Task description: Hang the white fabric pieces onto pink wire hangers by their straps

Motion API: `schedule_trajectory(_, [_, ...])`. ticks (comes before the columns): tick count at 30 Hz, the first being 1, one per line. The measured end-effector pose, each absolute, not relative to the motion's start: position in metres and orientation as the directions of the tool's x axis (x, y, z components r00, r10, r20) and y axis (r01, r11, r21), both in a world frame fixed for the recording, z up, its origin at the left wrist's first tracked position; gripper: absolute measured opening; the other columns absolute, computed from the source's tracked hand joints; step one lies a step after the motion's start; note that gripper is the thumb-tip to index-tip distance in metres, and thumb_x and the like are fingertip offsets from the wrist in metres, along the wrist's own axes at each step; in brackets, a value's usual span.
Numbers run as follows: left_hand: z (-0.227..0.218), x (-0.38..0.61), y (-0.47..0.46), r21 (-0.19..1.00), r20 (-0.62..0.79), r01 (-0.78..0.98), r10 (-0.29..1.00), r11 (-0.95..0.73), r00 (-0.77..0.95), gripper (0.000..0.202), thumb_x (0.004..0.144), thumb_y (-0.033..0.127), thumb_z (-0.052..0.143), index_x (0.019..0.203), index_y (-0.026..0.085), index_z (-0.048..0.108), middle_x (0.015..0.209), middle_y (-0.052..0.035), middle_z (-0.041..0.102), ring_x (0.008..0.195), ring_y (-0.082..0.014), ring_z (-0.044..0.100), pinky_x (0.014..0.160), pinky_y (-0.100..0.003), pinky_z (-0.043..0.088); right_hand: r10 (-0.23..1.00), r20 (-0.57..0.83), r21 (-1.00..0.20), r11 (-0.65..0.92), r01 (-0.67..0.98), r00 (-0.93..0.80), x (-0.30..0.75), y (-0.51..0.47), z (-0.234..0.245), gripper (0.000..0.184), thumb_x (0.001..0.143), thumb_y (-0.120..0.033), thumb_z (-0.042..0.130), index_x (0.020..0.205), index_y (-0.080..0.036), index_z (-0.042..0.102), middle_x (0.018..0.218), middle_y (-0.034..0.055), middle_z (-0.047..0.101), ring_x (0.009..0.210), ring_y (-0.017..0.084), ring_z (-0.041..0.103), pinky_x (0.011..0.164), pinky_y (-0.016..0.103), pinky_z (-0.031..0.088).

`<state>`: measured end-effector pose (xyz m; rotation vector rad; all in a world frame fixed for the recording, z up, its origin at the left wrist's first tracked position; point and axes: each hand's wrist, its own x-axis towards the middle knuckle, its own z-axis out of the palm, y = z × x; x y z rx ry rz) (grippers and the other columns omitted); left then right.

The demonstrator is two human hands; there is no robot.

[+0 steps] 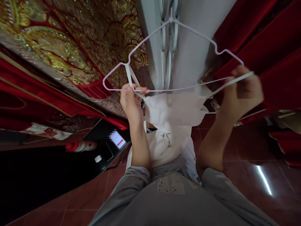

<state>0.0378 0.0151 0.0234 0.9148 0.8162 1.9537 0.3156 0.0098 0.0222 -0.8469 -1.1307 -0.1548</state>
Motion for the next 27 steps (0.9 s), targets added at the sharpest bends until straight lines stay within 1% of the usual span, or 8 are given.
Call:
schedule_trajectory(2, [0.024, 0.034, 0.016, 0.802, 0.299, -0.382, 0.862, -0.460, -0.409, 0.028, 0.110, 0.046, 0.065, 0.092, 0.026, 0.062, 0.075, 0.0005, 0.076, 0.073, -0.0184, 0.073, 0.079, -0.033, 0.062, 0.231, 0.818, -0.515, 0.702, 0.491, 0.527, 0.342, 0.021, 0.027, 0.022, 0.097, -0.032, 0.080, 0.117, -0.028, 0.084, 0.107, 0.0016, 0.078, 0.103, 0.018, 0.073, 0.107, 0.045, 0.059])
schedule_trajectory(7, [0.025, 0.030, 0.014, 0.774, 0.363, -0.373, 0.842, -0.511, -0.399, 0.031, 0.103, 0.056, 0.076, 0.093, 0.029, 0.065, 0.078, -0.0003, 0.075, 0.074, -0.0205, 0.073, 0.080, -0.037, 0.062, 0.568, 0.757, -0.645, 0.571, 0.508, 0.323, 0.356, 0.029, 0.071, 0.014, 0.093, -0.045, 0.084, 0.103, -0.035, 0.087, 0.098, 0.0023, 0.081, 0.097, 0.027, 0.078, 0.098, 0.051, 0.065])
schedule_trajectory(11, [0.026, 0.032, 0.009, 0.758, 0.377, -0.399, 0.845, -0.516, -0.379, 0.034, 0.100, 0.058, 0.079, 0.095, 0.028, 0.065, 0.081, -0.0009, 0.076, 0.078, -0.0211, 0.075, 0.084, -0.038, 0.064, 0.673, 0.720, -0.632, 0.536, 0.560, 0.169, 0.330, 0.031, 0.099, 0.015, 0.094, -0.048, 0.082, 0.096, -0.034, 0.082, 0.095, 0.0035, 0.079, 0.092, 0.026, 0.076, 0.092, 0.049, 0.065])
schedule_trajectory(14, [0.025, 0.040, 0.004, 0.776, 0.363, -0.388, 0.856, -0.497, -0.369, 0.034, 0.103, 0.060, 0.075, 0.097, 0.028, 0.063, 0.084, -0.0021, 0.077, 0.081, -0.0220, 0.077, 0.087, -0.039, 0.065, 0.626, 0.762, -0.587, 0.561, 0.583, 0.165, 0.319, 0.037, 0.102, 0.017, 0.093, -0.047, 0.083, 0.088, -0.033, 0.077, 0.097, 0.0070, 0.076, 0.099, 0.025, 0.073, 0.100, 0.044, 0.063])
schedule_trajectory(18, [0.024, 0.056, -0.003, 0.786, 0.344, -0.362, 0.841, -0.502, -0.418, 0.034, 0.107, 0.061, 0.068, 0.098, 0.029, 0.062, 0.086, -0.0019, 0.078, 0.083, -0.0220, 0.078, 0.087, -0.039, 0.066, 0.412, 0.854, -0.520, 0.660, 0.542, 0.317, 0.305, 0.030, 0.089, 0.024, 0.091, -0.045, 0.085, 0.081, -0.029, 0.070, 0.100, 0.0082, 0.073, 0.111, 0.030, 0.072, 0.107, 0.049, 0.061])
schedule_trajectory(22, [0.024, 0.063, -0.006, 0.791, 0.334, -0.352, 0.835, -0.500, -0.436, 0.032, 0.110, 0.058, 0.065, 0.098, 0.029, 0.062, 0.084, -0.0019, 0.078, 0.082, -0.0219, 0.078, 0.088, -0.039, 0.066, 0.538, 0.802, -0.593, 0.664, 0.455, 0.258, 0.270, 0.004, 0.063, 0.019, 0.102, -0.049, 0.069, 0.099, -0.031, 0.076, 0.101, 0.0060, 0.076, 0.106, 0.027, 0.074, 0.111, 0.053, 0.060])
schedule_trajectory(25, [0.024, 0.057, -0.006, 0.791, 0.338, -0.348, 0.834, -0.503, -0.437, 0.029, 0.111, 0.053, 0.066, 0.097, 0.028, 0.063, 0.084, -0.0015, 0.078, 0.082, -0.0217, 0.078, 0.089, -0.039, 0.065, 0.708, 0.704, -0.599, 0.556, 0.576, 0.047, 0.239, -0.011, 0.038, 0.019, 0.103, -0.047, 0.066, 0.107, -0.033, 0.078, 0.103, 0.0030, 0.078, 0.112, 0.027, 0.073, 0.134, 0.068, 0.039])
schedule_trajectory(27, [0.022, 0.052, -0.006, 0.786, 0.346, -0.343, 0.827, -0.513, -0.443, 0.026, 0.109, 0.050, 0.069, 0.095, 0.028, 0.065, 0.083, -0.0007, 0.078, 0.081, -0.0207, 0.078, 0.088, -0.037, 0.064, 0.753, 0.658, -0.592, 0.524, 0.612, -0.009, 0.224, -0.015, 0.025, 0.017, 0.103, -0.042, 0.066, 0.111, -0.035, 0.079, 0.098, 0.0020, 0.076, 0.113, 0.027, 0.071, 0.140, 0.073, 0.025])
